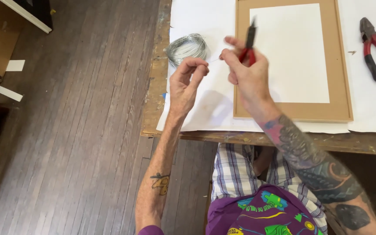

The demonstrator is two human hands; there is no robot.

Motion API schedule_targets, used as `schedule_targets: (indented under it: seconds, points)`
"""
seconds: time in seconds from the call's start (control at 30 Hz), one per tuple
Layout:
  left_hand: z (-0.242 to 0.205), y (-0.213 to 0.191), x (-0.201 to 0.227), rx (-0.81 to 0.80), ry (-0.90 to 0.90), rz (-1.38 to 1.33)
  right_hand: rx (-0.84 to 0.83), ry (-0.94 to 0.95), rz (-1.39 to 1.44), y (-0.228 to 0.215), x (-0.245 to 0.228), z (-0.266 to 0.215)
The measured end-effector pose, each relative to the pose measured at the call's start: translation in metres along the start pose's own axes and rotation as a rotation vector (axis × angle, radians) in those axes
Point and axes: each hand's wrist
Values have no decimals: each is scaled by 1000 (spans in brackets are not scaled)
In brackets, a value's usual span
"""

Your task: Preparing picture frames for hanging by installing hardware with a drill and cutting hanging wire to length with pliers.

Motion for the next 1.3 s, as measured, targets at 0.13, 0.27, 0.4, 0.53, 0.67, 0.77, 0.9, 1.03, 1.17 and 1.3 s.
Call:
schedule_targets:
  seconds: [0.13,0.27,0.4,0.53,0.67,0.77,0.9,1.03,1.17,1.3]
  points:
    - [3,11,-1,40,-8,331,-58,-617,-371,-5,-8,-16]
    - [19,29,-23,200,25,432,23,-517,-320,-11,9,-2]
    - [24,30,-21,283,-5,178,260,-157,-67,-24,3,-8]
    - [30,4,-77,40,86,997,122,-13,-192,-46,-26,-38]
    - [46,46,-18,97,146,682,143,-135,-396,-73,-17,-42]
    - [63,80,27,-272,-436,176,-19,-151,-402,-82,-7,-59]
    - [87,114,41,-678,-661,-33,-58,-43,-526,-89,-10,-71]
    - [84,137,40,-778,-540,-203,-55,2,-637,-115,-29,-89]
    - [71,137,75,-610,-226,193,-29,-210,-903,-222,-46,-122]
    - [40,128,59,-478,260,636,172,-190,-1665,-325,-54,-119]
Point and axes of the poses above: each hand's wrist, its own z-axis towards the middle knuckle, its own y-axis out of the palm, x = y × z, and after that the axes turned 1 degree about -x, right-handed
